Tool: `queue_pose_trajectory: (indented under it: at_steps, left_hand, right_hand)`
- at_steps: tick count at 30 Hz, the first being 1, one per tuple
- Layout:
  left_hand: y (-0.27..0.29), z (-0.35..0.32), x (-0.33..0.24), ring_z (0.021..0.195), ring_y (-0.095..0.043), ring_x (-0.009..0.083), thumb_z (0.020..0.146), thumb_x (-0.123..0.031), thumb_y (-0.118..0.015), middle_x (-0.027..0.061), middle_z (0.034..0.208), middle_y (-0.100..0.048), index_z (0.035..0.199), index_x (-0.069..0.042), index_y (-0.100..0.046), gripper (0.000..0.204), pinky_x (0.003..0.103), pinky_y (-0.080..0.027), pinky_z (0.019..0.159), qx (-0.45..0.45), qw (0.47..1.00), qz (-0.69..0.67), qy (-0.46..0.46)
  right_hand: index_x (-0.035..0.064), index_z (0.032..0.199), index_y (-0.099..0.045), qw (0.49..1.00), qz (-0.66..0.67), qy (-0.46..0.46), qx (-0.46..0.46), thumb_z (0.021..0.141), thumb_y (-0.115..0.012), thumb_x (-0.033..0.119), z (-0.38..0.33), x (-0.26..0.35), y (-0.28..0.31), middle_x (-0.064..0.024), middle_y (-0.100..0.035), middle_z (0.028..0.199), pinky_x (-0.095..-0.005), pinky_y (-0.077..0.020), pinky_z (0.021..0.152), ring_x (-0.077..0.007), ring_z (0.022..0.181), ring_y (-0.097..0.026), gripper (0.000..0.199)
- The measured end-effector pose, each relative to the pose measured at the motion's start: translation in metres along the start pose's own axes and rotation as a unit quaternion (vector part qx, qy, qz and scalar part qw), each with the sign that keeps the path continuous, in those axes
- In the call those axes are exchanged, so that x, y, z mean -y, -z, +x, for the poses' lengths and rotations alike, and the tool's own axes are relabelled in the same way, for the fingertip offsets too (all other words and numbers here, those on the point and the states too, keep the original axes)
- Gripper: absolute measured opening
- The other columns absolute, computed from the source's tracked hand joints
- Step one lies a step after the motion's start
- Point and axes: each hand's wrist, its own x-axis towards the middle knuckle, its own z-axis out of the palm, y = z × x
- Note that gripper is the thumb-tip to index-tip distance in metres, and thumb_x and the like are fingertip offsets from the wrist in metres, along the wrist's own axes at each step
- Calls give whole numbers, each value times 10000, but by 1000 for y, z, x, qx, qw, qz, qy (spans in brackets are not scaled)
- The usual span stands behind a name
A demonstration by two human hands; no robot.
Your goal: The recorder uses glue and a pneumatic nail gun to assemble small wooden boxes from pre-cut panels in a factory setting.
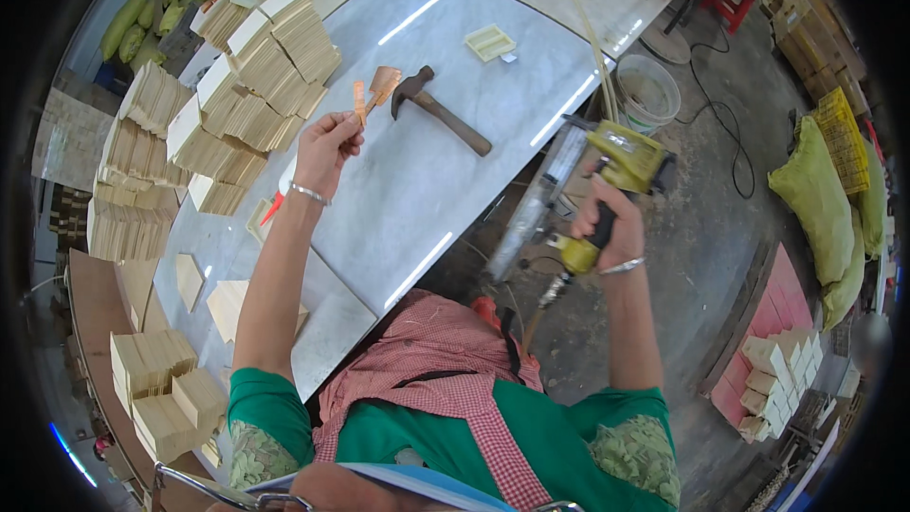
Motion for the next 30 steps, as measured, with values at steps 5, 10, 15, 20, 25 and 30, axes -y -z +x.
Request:
queue_pose_trajectory:
  at_steps: [5,10,15,20,25,30]
  left_hand:
    - [-41,-60,-10,633,-585,100,869,-125,-626,74,783,-642,852,-2,-595,128,232,-463,541,41,998,6,-52]
    - [-64,-95,-9,767,-647,166,881,-86,-592,161,888,-671,834,-34,-543,86,271,-500,649,105,992,-36,-64]
    - [-64,-103,-3,764,-647,167,879,-77,-596,159,894,-671,836,-32,-543,81,279,-502,656,124,988,-87,-29]
    - [-65,-109,2,756,-647,164,866,-63,-613,159,901,-671,831,-30,-546,82,280,-503,655,99,992,-69,-38]
    - [-64,-108,4,694,-586,70,849,-63,-633,32,798,-627,836,-1,-574,86,212,-464,624,96,994,-53,-23]
    - [-59,-109,14,710,-559,66,838,-64,-644,15,819,-616,840,-7,-596,74,207,-438,622,78,995,-41,-43]
  right_hand:
    - [15,1176,-512,989,87,-66,103,892,-543,181,6,-26,-32,-10,-417,542,-301,-395,460,-130,448,-411,330]
    - [-22,1216,-486,970,136,-100,173,887,-544,194,2,-44,-52,-10,-413,549,-293,-394,471,-125,452,-413,397]
    - [-29,1225,-472,971,114,-112,180,891,-535,193,-7,-49,-65,-6,-408,545,-284,-388,471,-122,451,-413,406]
    - [-40,1237,-461,972,97,-115,179,896,-526,197,-10,-52,-67,-4,-395,541,-279,-380,464,-122,446,-409,421]
    - [-44,1255,-451,973,87,-124,173,899,-521,196,-13,-57,-69,-3,-388,542,-278,-379,462,-122,444,-409,436]
    - [-38,1266,-444,971,85,-138,176,898,-519,194,-17,-61,-72,-3,-387,544,-277,-378,462,-123,445,-411,442]
